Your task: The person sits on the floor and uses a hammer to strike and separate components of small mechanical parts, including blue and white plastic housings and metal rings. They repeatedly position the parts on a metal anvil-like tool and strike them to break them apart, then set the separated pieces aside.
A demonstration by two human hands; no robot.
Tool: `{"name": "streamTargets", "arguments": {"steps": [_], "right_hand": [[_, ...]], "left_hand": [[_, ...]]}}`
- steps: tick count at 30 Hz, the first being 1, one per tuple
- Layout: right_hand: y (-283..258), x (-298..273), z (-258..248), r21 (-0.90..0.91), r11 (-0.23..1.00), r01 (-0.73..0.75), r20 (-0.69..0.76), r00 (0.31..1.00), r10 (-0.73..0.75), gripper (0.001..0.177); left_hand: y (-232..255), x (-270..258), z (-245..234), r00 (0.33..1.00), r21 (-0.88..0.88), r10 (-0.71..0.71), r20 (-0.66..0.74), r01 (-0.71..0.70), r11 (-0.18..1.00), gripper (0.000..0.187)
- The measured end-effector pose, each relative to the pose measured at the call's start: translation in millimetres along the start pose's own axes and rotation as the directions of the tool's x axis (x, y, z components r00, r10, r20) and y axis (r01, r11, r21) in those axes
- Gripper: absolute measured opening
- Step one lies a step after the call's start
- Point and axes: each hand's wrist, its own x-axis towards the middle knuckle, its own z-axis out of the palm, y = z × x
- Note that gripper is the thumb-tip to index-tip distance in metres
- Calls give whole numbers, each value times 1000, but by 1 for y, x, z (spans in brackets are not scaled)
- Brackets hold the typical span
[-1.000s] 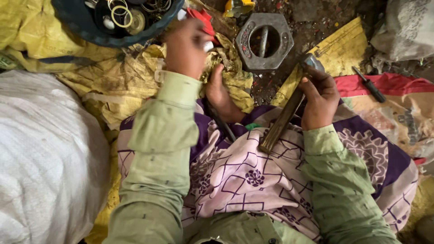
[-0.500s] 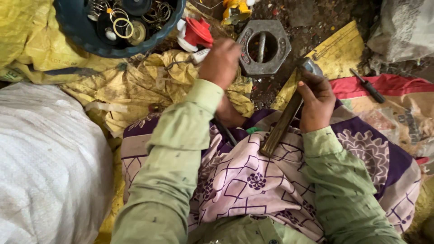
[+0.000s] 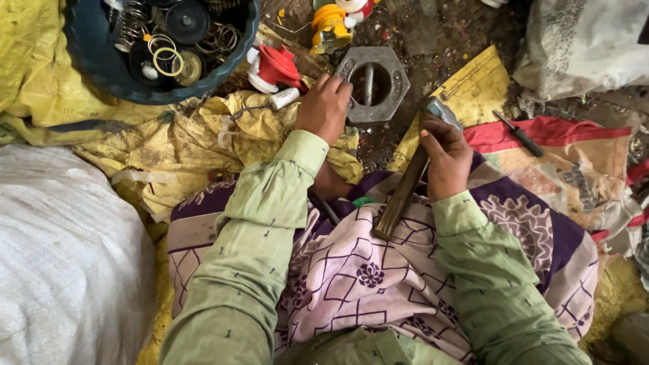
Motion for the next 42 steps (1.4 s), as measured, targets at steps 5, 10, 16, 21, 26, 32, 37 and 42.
{"name": "streamTargets", "arguments": {"steps": [5, 10, 16, 21, 26, 32, 37, 42], "right_hand": [[12, 1, -7, -66, 998, 20, -13, 1000, -21, 17], [31, 3, -10, -99, 995, 9, -21, 1000, -11, 17], [41, 5, -15, -249, 956, 157, -12, 986, -165, 20], [36, -4, -14, -282, 938, 204, -9, 976, -215, 36], [1, 12, -2, -540, 699, 469, 105, 861, -497, 49], [-39, 101, 61, -605, 665, 439, 196, 891, -410, 74], [-41, 203, 156, -652, 140, 745, 548, 591, -592, 85], [-37, 273, 242, -552, 36, 833, 709, 491, -506, 87]], "left_hand": [[-29, 13, -30, 951, -373, -287, -118, 226, 900, 32], [-66, -28, -214, 623, -257, -415, -663, 331, 908, 32], [-7, -88, -187, 288, -821, -810, -511, 115, 559, 58], [24, -30, -90, 565, -926, -813, -143, 214, 311, 25], [21, -18, -88, 739, -798, -674, 0, 406, 446, 23], [6, -20, -81, 744, -803, -668, 11, 405, 437, 17], [11, -16, -82, 755, -864, -642, 134, 406, 298, 21], [14, -14, -85, 757, -871, -637, 150, 405, 277, 22]]}}
